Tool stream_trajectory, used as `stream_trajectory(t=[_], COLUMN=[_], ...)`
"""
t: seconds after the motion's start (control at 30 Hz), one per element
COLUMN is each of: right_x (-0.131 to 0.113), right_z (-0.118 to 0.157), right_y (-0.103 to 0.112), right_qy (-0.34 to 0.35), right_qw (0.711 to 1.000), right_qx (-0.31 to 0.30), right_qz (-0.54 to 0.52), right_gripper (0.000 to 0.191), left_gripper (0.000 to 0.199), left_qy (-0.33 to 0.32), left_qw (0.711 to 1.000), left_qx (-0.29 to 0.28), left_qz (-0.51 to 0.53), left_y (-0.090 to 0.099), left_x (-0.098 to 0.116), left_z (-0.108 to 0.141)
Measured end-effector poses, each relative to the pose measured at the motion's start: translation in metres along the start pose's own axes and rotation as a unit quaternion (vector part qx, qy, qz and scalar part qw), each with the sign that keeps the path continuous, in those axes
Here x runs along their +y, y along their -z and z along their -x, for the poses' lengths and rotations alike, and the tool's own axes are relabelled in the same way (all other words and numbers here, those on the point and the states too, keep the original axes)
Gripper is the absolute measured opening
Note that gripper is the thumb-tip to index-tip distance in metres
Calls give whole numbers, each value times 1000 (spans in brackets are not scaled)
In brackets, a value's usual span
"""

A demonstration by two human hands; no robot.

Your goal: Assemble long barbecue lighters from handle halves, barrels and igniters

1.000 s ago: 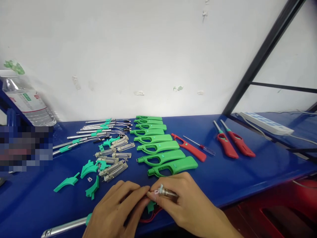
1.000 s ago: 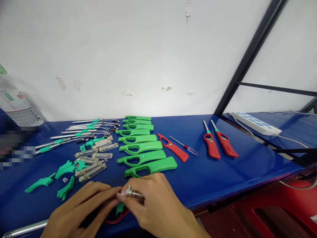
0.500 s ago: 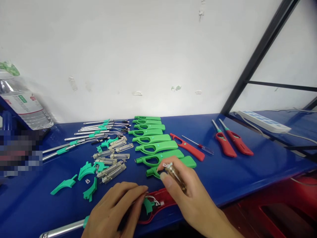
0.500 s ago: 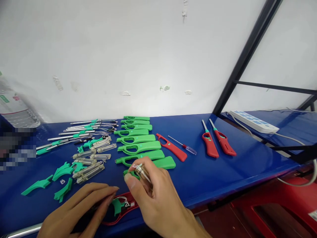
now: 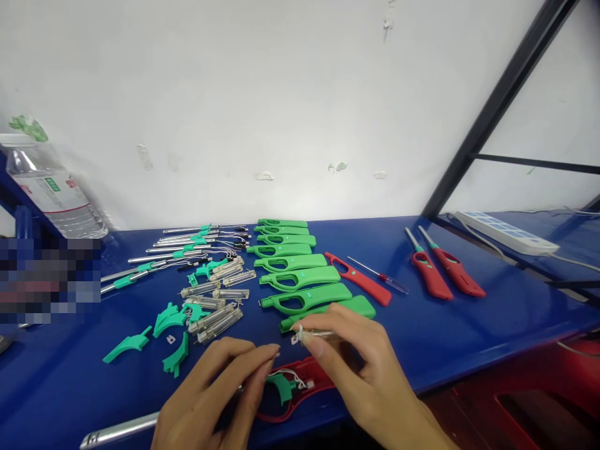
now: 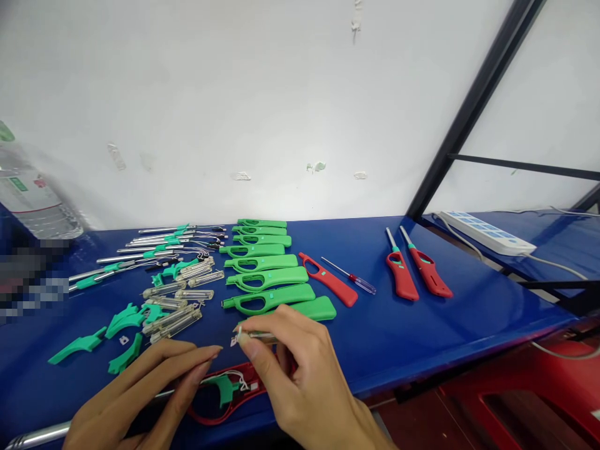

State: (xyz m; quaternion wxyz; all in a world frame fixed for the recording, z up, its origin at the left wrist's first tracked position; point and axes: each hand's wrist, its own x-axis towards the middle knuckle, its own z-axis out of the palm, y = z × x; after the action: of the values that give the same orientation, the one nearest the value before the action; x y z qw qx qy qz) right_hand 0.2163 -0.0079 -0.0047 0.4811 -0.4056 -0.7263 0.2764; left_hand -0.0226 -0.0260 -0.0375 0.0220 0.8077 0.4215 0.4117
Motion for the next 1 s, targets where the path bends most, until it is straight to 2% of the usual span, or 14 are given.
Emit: stream_trajectory(t=[0.17, 0.43, 0.63, 1.0], right_x=[-2, -4, -3, -5], right_z=[1, 5, 6, 5], right_y=[-1, -1, 0, 1], right_qy=[18, -11, 0, 7], right_qw=[999, 997, 997, 997], right_qx=[-27, -70, -70, -76], right_qz=[0, 8, 14, 22], right_gripper=[17, 20, 20, 21], left_gripper=[21, 25, 30, 26], left_qy=[-6, -19, -29, -33], left_qw=[1000, 1000, 1000, 999], left_qx=[6, 0, 5, 2], left_qz=[0, 8, 9, 1], left_y=[1, 1, 0, -1], left_x=[-3, -1, -3, 1], left_z=[1, 1, 5, 2])
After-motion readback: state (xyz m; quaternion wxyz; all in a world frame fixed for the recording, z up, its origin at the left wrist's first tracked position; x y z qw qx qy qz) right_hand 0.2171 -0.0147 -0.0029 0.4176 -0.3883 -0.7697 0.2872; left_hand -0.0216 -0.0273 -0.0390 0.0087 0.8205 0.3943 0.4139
